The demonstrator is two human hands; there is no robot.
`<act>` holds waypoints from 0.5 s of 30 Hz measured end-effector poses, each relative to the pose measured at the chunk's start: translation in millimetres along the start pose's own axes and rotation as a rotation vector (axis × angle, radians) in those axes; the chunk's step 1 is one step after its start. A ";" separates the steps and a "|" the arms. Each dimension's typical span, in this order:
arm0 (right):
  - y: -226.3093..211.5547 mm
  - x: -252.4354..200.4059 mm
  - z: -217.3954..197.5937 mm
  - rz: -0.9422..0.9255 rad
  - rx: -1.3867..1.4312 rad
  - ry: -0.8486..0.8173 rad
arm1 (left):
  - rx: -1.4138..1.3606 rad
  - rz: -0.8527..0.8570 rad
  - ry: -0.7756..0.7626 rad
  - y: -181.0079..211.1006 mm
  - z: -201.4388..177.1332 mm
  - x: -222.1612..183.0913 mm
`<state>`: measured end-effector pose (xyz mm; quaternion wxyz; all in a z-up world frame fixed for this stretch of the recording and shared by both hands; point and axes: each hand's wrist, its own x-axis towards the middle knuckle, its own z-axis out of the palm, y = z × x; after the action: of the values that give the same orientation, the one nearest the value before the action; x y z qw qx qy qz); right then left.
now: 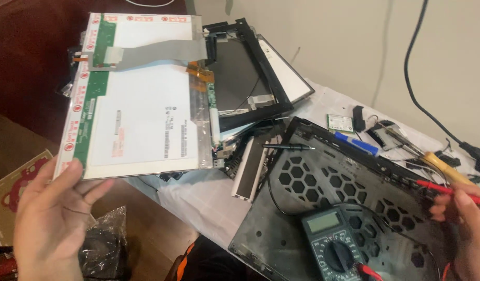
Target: Cleaning a laptop casing and testing screen components with a multimeter
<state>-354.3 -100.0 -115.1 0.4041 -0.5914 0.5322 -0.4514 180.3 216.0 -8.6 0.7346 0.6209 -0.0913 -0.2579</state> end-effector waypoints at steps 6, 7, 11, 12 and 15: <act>-32.8 -14.7 13.7 -0.022 0.070 0.012 | -0.001 0.060 -0.007 -10.3 -20.6 5.4; -34.3 -15.9 14.3 -0.019 0.067 0.014 | 0.014 0.062 0.010 -11.1 -21.0 4.4; -44.7 -18.3 19.6 0.000 0.057 0.012 | 0.050 0.062 0.056 -2.2 -6.0 -13.2; -46.2 -18.2 20.4 -0.005 0.060 0.013 | 0.047 0.067 0.056 -3.4 -5.9 -13.6; -50.5 -23.4 21.8 -0.004 0.047 0.016 | 0.023 0.085 0.065 -7.4 -9.2 -16.5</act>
<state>-320.6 -71.3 -74.9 0.4127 -0.5794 0.5232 -0.4693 168.6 231.4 -14.6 0.7403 0.6328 -0.0966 -0.2054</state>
